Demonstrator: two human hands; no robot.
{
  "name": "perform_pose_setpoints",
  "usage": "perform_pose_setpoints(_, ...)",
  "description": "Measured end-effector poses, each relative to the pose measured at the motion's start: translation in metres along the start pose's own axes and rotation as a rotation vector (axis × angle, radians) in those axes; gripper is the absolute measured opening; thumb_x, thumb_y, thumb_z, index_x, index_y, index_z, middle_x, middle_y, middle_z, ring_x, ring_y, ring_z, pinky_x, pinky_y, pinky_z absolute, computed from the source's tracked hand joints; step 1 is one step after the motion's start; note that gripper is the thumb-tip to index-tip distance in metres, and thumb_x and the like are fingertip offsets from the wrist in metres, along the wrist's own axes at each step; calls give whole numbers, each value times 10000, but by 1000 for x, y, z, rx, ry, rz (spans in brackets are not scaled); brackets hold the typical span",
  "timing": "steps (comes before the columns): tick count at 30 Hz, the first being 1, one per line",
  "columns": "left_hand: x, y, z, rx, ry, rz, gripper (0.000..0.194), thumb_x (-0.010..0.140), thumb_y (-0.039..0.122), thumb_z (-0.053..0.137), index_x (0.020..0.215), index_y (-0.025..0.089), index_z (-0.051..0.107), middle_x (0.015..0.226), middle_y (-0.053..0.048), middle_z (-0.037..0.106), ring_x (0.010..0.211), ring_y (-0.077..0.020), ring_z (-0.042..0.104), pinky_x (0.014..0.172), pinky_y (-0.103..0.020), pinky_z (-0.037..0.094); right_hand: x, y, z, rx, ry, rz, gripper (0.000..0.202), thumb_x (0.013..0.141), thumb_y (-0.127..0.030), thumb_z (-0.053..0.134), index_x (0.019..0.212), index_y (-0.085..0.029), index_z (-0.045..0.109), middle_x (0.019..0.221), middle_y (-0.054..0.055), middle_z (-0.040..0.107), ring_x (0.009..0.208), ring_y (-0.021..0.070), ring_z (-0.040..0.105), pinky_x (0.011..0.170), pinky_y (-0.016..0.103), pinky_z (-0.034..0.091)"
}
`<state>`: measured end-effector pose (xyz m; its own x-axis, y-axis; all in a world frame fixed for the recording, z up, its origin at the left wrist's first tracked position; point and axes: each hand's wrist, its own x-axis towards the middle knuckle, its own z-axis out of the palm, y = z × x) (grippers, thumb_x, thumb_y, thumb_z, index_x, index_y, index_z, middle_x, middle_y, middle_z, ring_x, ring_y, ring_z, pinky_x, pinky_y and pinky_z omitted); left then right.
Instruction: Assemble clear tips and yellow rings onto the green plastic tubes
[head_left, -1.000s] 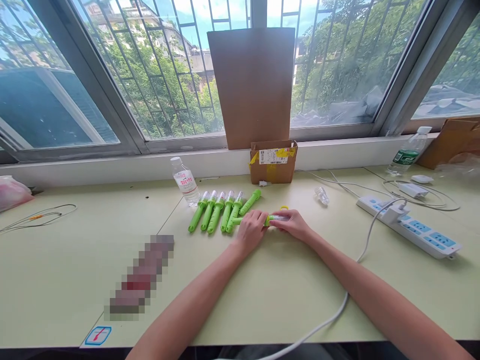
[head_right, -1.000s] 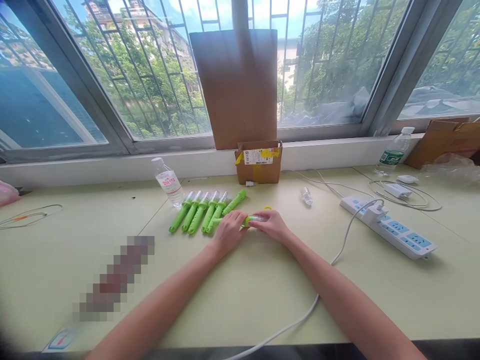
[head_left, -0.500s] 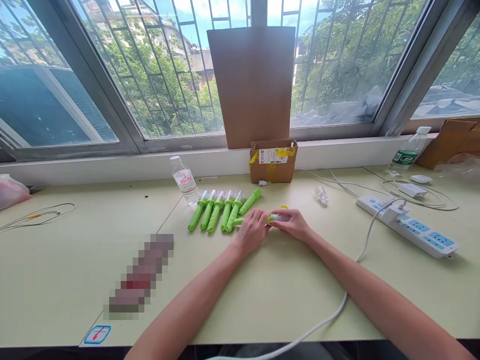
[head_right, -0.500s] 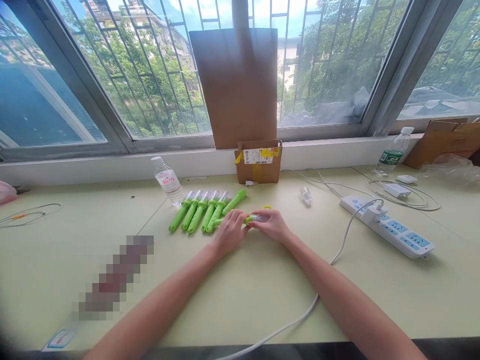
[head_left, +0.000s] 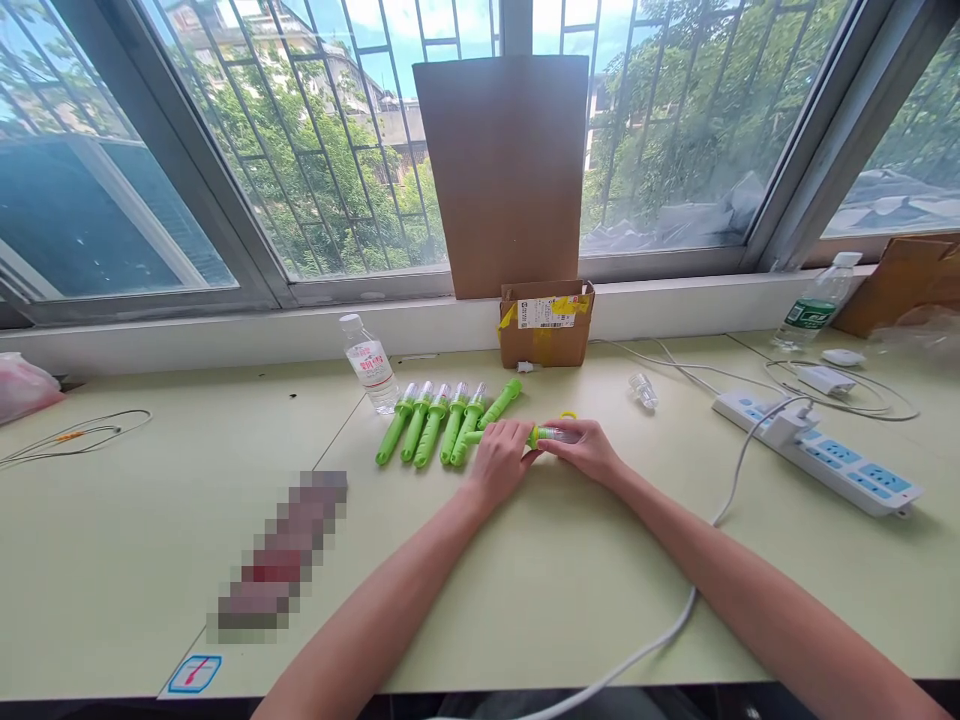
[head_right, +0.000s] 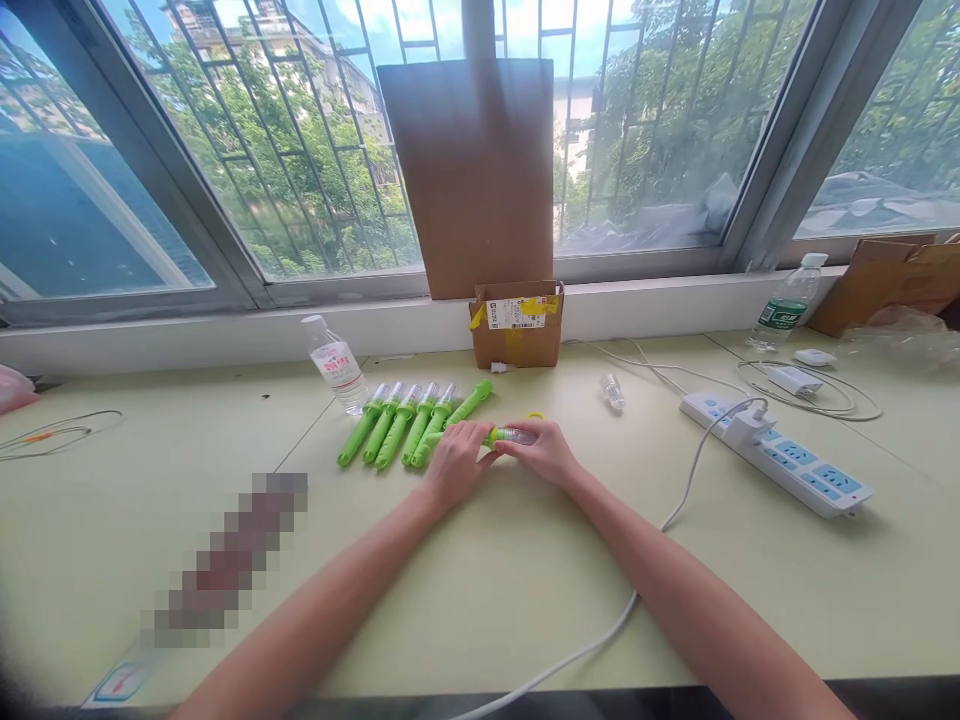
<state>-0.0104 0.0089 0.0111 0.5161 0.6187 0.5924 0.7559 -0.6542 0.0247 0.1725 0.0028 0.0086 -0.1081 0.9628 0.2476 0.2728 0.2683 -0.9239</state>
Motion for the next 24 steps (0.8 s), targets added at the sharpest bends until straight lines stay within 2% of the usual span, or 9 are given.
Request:
perform_pose_setpoints(6, 0, 4, -2, -36, 15, 21, 326, 885, 405, 474, 1115, 176, 510, 961, -84, 599, 902, -237, 548, 799, -374, 412, 1, -2, -1, 92, -9, 51, 476, 613, -500, 744, 939, -155, 719, 698, 29, 645, 545, 131, 545, 504, 261, 463)
perform_pose_setpoints(12, 0, 4, -1, -36, -10, 46, 368, 913, 354, 433, 1227, 162, 453, 1021, -98, 586, 940, -239, 536, 819, -377, 408, 2, 0, -3, 141, -3, 54, 491, 587, -477, 769, 943, -144, 713, 671, 18, 634, 540, 126, 542, 499, 259, 467)
perform_pose_setpoints(21, 0, 2, 3, -16, -22, 68, 143, 875, 230, 496, 1016, 203, 508, 954, -61, 563, 888, -223, 524, 763, -359, 424, 4, 3, -3, 148, -35, 107, 455, 581, -494, 763, 864, -139, 727, 630, 12, 621, 519, 124, 524, 488, 265, 468)
perform_pose_setpoints(24, 0, 4, 2, -6, -3, 50, 156, 865, 231, 501, 1017, 196, 505, 962, -69, 560, 896, -230, 523, 765, -362, 426, 3, 3, -2, 130, -24, 83, 462, 584, -471, 769, 912, -149, 727, 645, 12, 635, 546, 134, 545, 519, 270, 474)
